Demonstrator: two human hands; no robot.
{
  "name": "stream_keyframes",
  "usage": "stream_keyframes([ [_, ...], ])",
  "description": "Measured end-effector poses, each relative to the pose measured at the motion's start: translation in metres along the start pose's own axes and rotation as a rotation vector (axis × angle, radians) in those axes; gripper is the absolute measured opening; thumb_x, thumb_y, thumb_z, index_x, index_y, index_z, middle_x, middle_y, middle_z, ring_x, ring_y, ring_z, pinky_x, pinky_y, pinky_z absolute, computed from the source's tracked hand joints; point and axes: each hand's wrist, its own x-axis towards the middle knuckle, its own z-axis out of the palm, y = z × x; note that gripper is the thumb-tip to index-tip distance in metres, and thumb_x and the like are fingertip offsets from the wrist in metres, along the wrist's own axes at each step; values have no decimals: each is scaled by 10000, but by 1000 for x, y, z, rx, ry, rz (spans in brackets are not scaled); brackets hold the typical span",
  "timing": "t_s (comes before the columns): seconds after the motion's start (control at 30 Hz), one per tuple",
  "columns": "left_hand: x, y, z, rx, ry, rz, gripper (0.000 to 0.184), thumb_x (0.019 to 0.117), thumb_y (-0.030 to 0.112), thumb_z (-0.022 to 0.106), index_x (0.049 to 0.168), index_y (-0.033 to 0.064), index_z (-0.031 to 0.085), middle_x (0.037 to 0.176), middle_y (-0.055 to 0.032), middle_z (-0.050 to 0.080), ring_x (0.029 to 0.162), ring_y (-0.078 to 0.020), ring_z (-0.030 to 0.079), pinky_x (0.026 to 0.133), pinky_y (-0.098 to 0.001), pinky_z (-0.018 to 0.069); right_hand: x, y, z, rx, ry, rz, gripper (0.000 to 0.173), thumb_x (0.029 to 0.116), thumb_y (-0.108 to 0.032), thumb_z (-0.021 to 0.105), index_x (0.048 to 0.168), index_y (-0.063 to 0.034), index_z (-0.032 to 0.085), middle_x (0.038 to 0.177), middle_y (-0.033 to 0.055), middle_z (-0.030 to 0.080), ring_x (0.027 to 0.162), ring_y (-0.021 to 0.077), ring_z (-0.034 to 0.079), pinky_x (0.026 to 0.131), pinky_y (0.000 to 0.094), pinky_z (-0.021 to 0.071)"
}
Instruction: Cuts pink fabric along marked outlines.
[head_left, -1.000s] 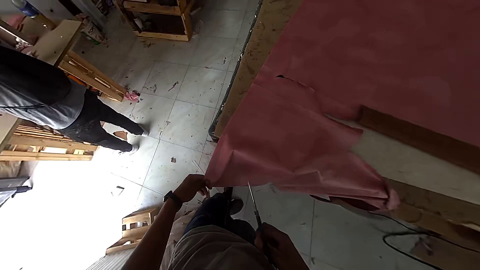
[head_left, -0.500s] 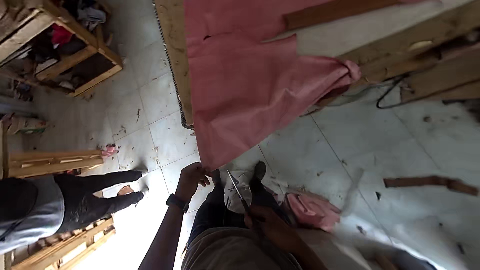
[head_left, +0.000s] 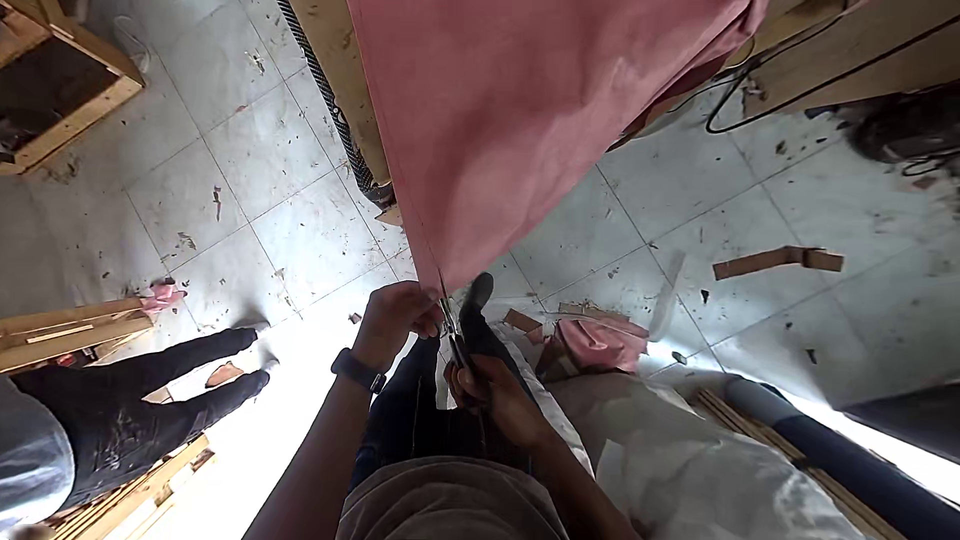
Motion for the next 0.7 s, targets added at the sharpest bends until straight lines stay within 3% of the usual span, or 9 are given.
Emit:
stream_keyframes([
  [0.2, 2, -6, -4, -91, -9, 6, 218, 1019, 171, 650, 1076, -37, 681, 840, -195, 729, 613, -201, 675, 577, -306, 583, 11, 8, 10, 55, 20, -17, 545, 993, -570, 586, 958, -33, 671, 842, 96, 653, 688, 164, 619, 550, 276, 502],
  [0.53, 1, -6, -4, -126, -16, 29, 198, 1024, 159, 639, 1052, -34, 671, 784, -170, 700, 580, -174, 636, 541, -277, 551, 20, 12, 25, 142, 98, -78, 521, 971, -551, 632, 954, -31, 668, 794, 82, 620, 649, 128, 586, 550, 247, 483],
  [0.7, 0, -6, -3, -136, -12, 44, 180, 1027, 154, 628, 1040, -20, 672, 768, -151, 681, 575, -158, 611, 528, -259, 525, 19, 12, 32, 142, 165, -60, 425, 975, -446, 679, 920, -25, 685, 746, 82, 620, 624, 123, 583, 549, 246, 485],
])
